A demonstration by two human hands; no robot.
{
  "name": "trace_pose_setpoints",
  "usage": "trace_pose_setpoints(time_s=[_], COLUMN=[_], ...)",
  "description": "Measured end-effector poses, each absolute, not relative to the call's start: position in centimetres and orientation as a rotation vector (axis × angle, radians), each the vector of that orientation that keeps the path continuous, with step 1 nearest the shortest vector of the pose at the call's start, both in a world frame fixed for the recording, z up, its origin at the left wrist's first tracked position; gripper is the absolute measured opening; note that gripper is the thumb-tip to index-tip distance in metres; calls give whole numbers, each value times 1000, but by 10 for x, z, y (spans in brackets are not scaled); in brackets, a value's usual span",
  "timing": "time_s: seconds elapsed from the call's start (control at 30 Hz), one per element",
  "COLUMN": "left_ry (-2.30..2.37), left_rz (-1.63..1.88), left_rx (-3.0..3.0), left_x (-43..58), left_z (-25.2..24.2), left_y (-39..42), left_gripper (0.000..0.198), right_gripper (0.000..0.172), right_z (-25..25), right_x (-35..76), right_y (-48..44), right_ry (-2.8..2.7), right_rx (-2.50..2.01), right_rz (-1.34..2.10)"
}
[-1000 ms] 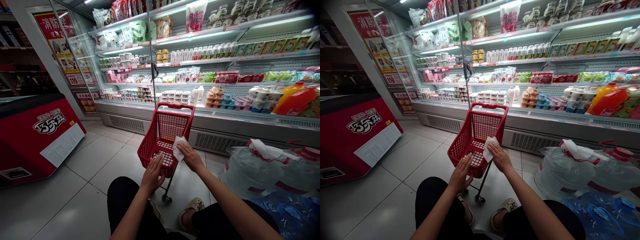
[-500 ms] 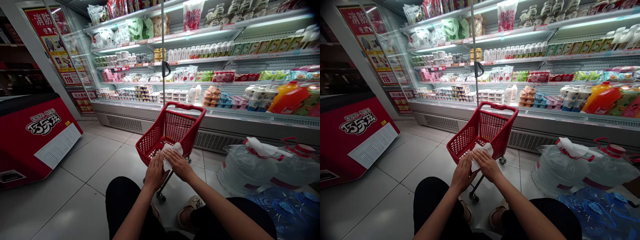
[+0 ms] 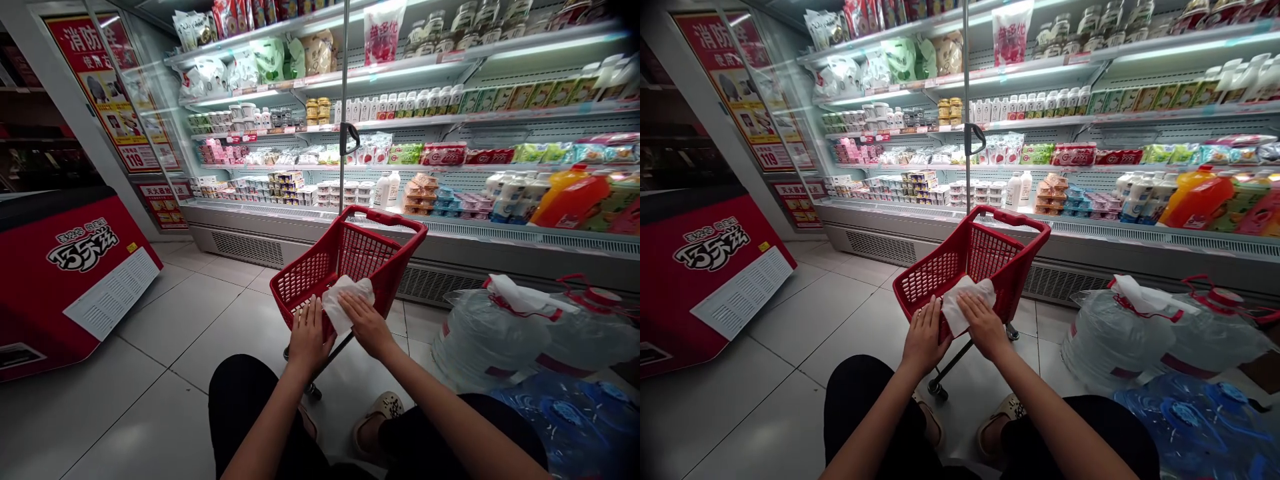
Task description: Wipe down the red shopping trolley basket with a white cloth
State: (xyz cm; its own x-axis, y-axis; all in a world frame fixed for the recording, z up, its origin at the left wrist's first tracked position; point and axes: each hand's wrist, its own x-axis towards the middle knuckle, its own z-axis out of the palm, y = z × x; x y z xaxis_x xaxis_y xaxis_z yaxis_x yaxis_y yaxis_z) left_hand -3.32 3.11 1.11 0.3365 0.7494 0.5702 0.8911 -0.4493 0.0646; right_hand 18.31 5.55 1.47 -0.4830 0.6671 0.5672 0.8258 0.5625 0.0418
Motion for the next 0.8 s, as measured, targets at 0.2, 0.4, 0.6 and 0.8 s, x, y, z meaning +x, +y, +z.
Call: trace_pose_setpoints(time_s=[0.2,0.4,0.6,0.8], left_ry=[-1475,-1412,-1526,-1539], left_rz=[-820,-791,-784,-757], left_rx=[-2354,-2395,-2284,-2294], left_x=[-35,-68,-51,-17], left_z=[11,13,16,19], left_y=[25,29,27,32], left_gripper=[85,75,86,91], right_gripper=[80,70,73,73], right_z=[21,33,26,22], right_x=[175,240,217,173], right_y=[53,94,82,54], right_ry=[-2423,-2262,-2191,-2307], right_rx=[-1007,-1219,-1257,-1104], right_rz=[-402,-490,-465,-396])
